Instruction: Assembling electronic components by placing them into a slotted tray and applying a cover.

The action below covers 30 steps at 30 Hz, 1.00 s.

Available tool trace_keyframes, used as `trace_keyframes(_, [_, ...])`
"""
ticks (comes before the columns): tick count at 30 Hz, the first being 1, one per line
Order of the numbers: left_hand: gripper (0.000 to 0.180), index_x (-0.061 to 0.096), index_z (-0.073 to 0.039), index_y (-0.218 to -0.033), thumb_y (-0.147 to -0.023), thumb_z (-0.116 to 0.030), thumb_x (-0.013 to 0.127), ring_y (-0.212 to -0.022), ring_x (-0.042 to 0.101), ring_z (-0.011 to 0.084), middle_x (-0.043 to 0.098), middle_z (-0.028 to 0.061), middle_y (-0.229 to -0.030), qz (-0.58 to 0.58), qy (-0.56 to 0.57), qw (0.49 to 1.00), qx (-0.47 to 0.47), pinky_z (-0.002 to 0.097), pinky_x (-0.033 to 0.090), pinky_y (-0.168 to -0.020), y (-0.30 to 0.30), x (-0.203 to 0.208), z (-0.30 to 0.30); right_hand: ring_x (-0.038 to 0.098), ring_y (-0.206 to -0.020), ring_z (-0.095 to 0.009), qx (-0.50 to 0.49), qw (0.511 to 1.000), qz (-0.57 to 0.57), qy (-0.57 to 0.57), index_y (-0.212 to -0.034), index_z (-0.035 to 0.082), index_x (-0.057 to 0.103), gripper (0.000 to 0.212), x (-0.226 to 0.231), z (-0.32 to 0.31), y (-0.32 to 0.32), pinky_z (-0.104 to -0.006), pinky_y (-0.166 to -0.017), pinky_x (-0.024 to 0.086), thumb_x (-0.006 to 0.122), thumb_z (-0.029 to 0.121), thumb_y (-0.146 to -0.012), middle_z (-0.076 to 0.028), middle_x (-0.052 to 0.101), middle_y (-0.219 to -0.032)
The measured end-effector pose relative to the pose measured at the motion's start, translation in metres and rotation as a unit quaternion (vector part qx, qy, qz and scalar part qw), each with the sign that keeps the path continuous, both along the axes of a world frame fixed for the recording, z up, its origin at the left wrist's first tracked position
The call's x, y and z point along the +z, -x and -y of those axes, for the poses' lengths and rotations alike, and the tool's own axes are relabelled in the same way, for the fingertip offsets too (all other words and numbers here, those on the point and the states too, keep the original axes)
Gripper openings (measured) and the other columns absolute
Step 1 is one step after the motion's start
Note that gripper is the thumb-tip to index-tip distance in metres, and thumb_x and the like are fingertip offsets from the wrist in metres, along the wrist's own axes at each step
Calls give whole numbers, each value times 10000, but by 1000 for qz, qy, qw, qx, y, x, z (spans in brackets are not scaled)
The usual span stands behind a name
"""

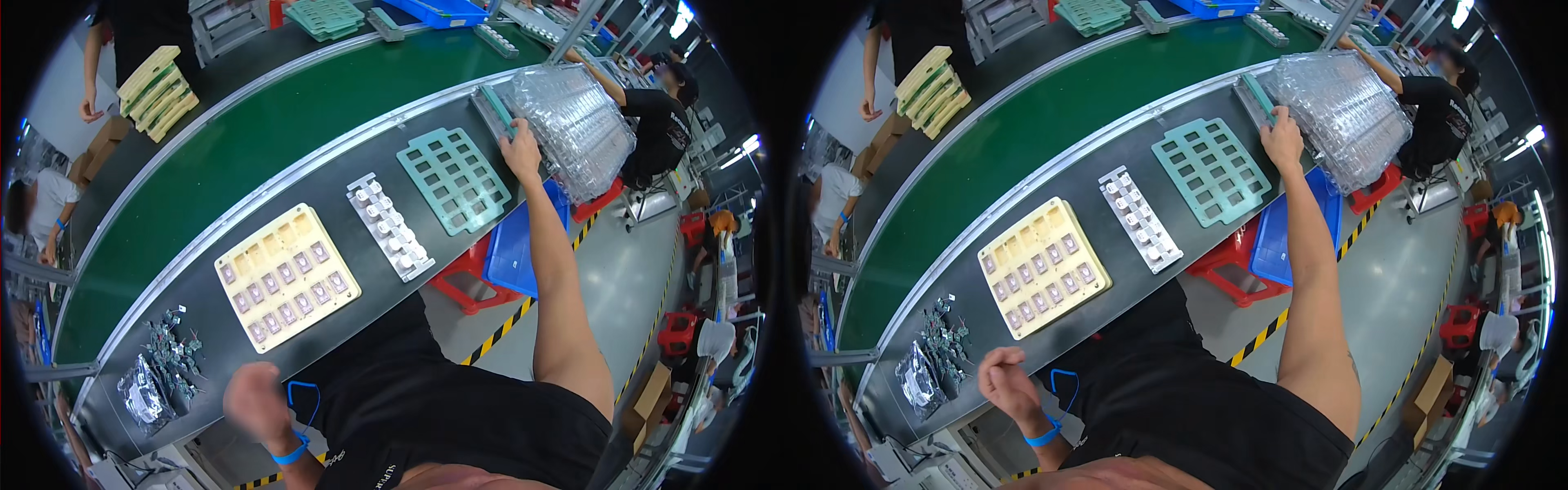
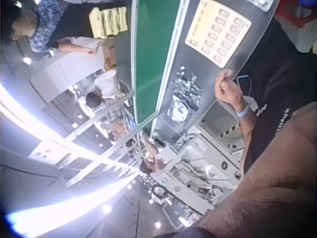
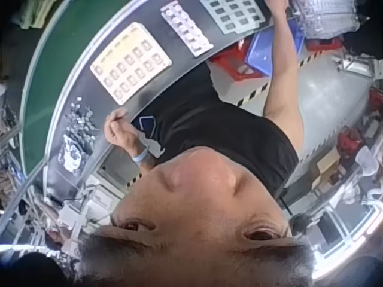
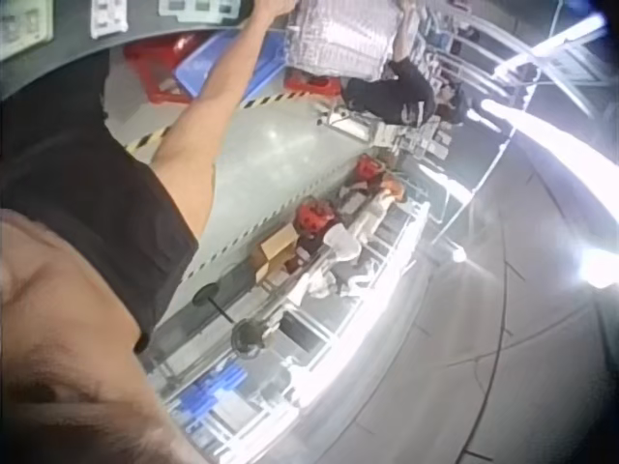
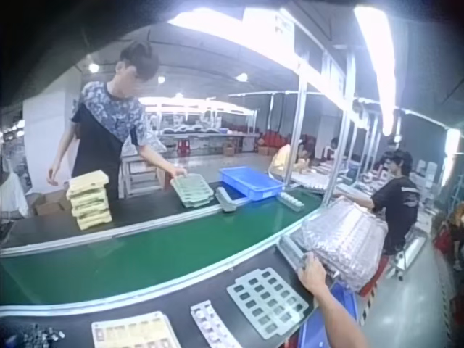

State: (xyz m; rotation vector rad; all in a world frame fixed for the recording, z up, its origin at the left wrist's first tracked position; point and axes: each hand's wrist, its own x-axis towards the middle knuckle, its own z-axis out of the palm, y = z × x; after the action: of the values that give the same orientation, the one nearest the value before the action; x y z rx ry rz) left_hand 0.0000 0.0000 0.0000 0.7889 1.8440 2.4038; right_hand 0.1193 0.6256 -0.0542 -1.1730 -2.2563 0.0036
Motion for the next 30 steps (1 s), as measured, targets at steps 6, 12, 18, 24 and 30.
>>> trace_keyframes(6, [296, 613, 47, -1129, -1050, -171, 428, -763, 548, 144, 596, 66, -817, -12, 50, 970, 236, 312, 455, -713, 38, -29, 38, 630, -897, -450, 35, 999, -22, -13, -1204, 101, 475, 378, -4, -10, 1, -550, -773, 492, 636, 172, -869, -251, 644, -956])
trace_keyframes(12, [284, 631, 57, -1097, -1040, -129, 424, -738, 532, 128, 590, 66, -771, 36, 143, 937, 317, 295, 457, -730, 48, -63, 45, 605, -931, -450, 31, 999, 2, -16, -1188, 93, 491, 353, 10, 1, 13, -544, -802, 470, 644, 130, -873, -248, 633, -952])
trace_keyframes(18, [269, 639, 65, -1083, -1031, -105, 438, -703, 524, 125, 587, 50, -740, 50, 208, 915, 342, 285, 456, -699, 47, -72, 36, 599, -907, -419, 113, 993, 6, -23, -1174, 76, 501, 337, 37, 14, 46, -528, -790, 454, 643, 98, -870, -220, 633, -920])
trace_keyframes(24, [266, 640, 64, -1070, -1032, -125, 456, -692, 517, 121, 582, 47, -728, 75, 241, 901, 352, 276, 449, -676, 52, -70, 31, 615, -818, -415, 162, 985, -47, 31, -1154, 65, 506, 320, 50, 11, 115, -520, -749, 454, 637, 132, -870, -219, 635, -839])
trace_keyframes(30, [262, 645, 62, -1056, -1025, -126, 464, -688, 504, 114, 571, 45, -723, 106, 282, 876, 377, 267, 435, -666, 51, -68, 29, 641, -800, -430, 119, 986, -91, 78, -1163, 75, 490, 368, 41, -43, 191, -526, -737, 478, 649, 156, -841, -242, 652, -855])
